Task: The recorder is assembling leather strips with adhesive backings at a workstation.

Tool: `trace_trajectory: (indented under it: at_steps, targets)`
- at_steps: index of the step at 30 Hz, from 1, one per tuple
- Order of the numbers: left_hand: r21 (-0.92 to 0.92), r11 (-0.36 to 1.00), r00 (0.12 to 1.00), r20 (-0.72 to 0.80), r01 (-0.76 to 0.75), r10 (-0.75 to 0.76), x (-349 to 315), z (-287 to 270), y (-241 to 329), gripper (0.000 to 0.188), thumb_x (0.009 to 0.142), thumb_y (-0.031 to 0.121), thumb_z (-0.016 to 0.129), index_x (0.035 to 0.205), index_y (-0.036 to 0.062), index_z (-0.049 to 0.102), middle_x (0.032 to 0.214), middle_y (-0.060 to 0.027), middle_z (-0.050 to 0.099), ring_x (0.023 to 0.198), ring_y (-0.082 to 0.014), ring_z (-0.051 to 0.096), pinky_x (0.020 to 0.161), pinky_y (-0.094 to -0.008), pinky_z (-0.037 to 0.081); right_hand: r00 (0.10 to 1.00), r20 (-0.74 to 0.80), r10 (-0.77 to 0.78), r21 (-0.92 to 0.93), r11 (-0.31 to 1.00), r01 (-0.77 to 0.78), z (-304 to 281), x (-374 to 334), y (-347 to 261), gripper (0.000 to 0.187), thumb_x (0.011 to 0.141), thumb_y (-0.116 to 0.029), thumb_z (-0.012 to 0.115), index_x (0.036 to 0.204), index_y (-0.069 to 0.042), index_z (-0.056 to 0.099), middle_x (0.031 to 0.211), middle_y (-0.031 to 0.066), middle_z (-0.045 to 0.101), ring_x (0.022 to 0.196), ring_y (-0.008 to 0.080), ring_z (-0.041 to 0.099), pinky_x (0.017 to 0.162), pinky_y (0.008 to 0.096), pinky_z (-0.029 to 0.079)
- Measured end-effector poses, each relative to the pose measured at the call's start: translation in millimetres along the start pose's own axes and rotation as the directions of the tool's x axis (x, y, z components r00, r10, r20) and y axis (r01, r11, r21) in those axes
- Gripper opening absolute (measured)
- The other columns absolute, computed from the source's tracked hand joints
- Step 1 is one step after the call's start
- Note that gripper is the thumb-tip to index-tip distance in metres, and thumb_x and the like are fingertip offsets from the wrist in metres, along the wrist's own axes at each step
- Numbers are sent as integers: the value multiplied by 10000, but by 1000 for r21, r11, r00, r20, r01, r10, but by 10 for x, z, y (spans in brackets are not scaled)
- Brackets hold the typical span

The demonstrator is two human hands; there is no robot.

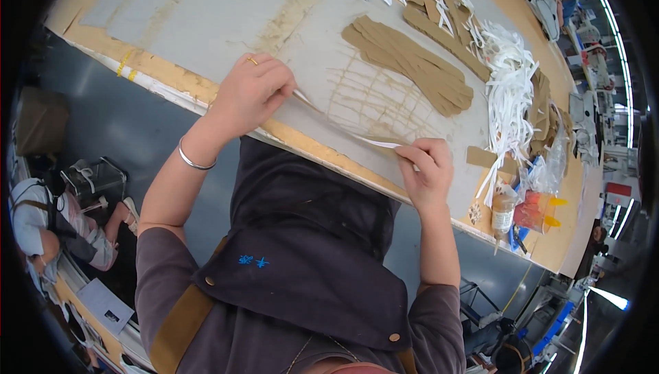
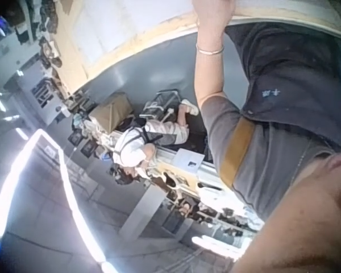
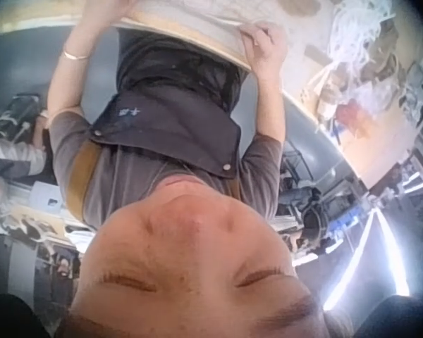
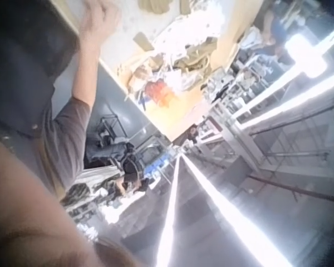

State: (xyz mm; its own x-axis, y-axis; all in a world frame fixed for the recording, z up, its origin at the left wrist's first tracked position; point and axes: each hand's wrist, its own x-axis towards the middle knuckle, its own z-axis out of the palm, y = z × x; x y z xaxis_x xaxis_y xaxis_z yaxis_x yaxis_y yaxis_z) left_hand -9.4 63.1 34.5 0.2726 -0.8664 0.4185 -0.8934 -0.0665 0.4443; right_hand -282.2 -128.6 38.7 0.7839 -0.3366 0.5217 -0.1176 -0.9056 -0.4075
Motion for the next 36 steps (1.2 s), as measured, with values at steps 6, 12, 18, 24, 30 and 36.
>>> trace_trajectory:
  at_steps: [6,12,18,24,30,36]
  targets:
    - [53,988,989,1,-147,147,-57,250,-55,203,715,-75,607,770,115,558,876,20,655,905,-192,588,895,-353,406,882,442,166,-170,980,-100,-410,-316,106,284,665,42,716,907,-105,721,885,52,616,851,257,609,724,349,494]
    - [-64,997,979,201,45,-31,41,129,-66,168,730,19,679,856,121,634,874,6,652,933,-221,588,886,-381,426,867,459,194,329,869,-369,-68,131,-70,183,794,3,694,966,-60,699,959,101,635,905,274,647,783,345,536]
    - [-133,984,929,366,116,-60,168,294,-15,183,761,93,758,930,96,689,847,-33,609,894,-237,588,773,-348,476,918,354,181,297,909,-294,818,573,-216,156,811,-114,749,943,-61,686,921,98,638,878,264,646,740,370,532]
    - [-227,962,953,292,149,-79,212,295,-160,94,714,95,779,785,99,717,820,-33,636,881,-251,603,795,-364,488,919,387,75,239,955,-178,994,540,-156,150,789,-153,763,903,-84,694,838,65,633,829,276,623,716,400,509]
    - [-314,938,958,283,146,-54,150,326,-302,126,712,65,770,819,131,770,806,-12,650,861,-236,603,803,-346,493,966,255,-36,165,986,-7,1055,440,-151,153,784,-158,765,920,-106,718,812,50,612,781,255,617,674,377,513]
    - [-129,987,967,225,-92,120,45,322,-336,217,763,50,705,927,173,775,927,10,651,905,-211,590,832,-332,470,967,208,-146,59,989,137,967,404,-162,154,796,-142,740,950,-139,732,799,21,582,764,207,616,608,342,515]
